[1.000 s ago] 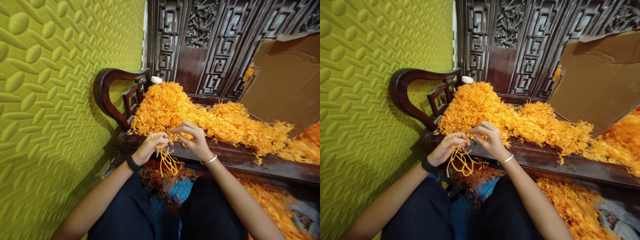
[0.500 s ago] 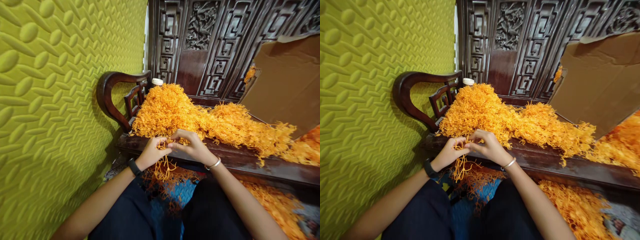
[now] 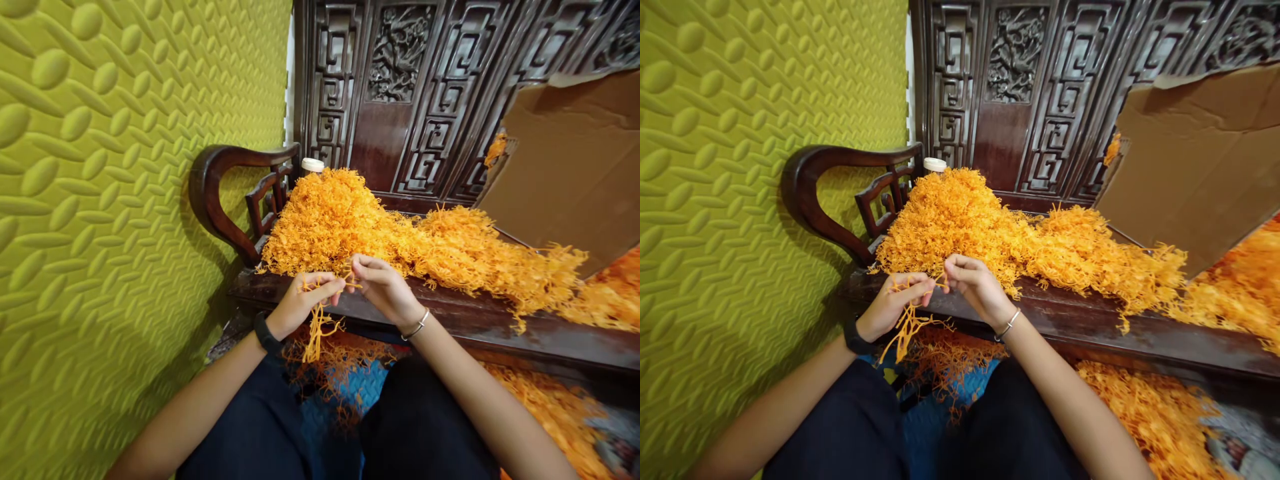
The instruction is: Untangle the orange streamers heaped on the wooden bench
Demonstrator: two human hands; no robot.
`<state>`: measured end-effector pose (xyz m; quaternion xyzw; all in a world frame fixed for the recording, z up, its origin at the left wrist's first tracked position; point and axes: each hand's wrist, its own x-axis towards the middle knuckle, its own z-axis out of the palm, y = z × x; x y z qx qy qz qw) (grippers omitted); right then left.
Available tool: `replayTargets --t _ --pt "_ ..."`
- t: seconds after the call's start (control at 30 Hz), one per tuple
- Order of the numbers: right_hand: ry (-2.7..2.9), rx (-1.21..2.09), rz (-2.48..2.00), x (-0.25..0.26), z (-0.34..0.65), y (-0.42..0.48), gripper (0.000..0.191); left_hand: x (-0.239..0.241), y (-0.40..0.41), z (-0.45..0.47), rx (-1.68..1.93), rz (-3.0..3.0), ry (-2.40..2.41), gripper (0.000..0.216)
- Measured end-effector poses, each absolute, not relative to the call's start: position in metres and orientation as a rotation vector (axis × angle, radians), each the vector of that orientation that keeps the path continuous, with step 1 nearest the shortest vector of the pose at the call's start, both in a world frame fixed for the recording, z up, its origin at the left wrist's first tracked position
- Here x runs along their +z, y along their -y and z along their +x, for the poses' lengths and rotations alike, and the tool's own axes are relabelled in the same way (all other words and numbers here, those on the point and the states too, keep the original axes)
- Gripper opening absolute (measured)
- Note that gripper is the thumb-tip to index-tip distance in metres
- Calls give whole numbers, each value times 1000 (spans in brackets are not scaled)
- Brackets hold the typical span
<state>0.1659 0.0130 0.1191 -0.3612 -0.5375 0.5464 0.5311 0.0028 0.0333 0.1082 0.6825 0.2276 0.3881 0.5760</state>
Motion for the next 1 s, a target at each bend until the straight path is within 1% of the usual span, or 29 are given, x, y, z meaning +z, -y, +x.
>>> replayTargets --t 0.07,0.23,0.37,0.47,0.5,0.63,0.83,1.0 --pt "1333 1193 -878 119 165 -14 28 108 -33 4 945 1592 -562 35" --pt "1400 749 -998 117 162 -13 34 110 -28 9 1018 1597 -615 37" --pt "1343 360 -1139 116 151 -16 33 109 -29 19 1106 1516 -635 36" --pt "1280 14 -1210 114 140 -28 28 104 -36 32 1256 1422 -658 33" --pt "1255 -48 -1223 113 137 -35 28 102 -39 36 1311 1379 -662 32" --pt "1163 -52 -1303 106 126 -63 28 95 -52 48 1432 1152 -659 27" --pt "1104 -67 -1350 100 109 -93 27 88 -73 50 1526 878 -613 15" --pt "1031 -99 -1301 107 96 -106 28 95 -81 49 1571 787 -578 17"
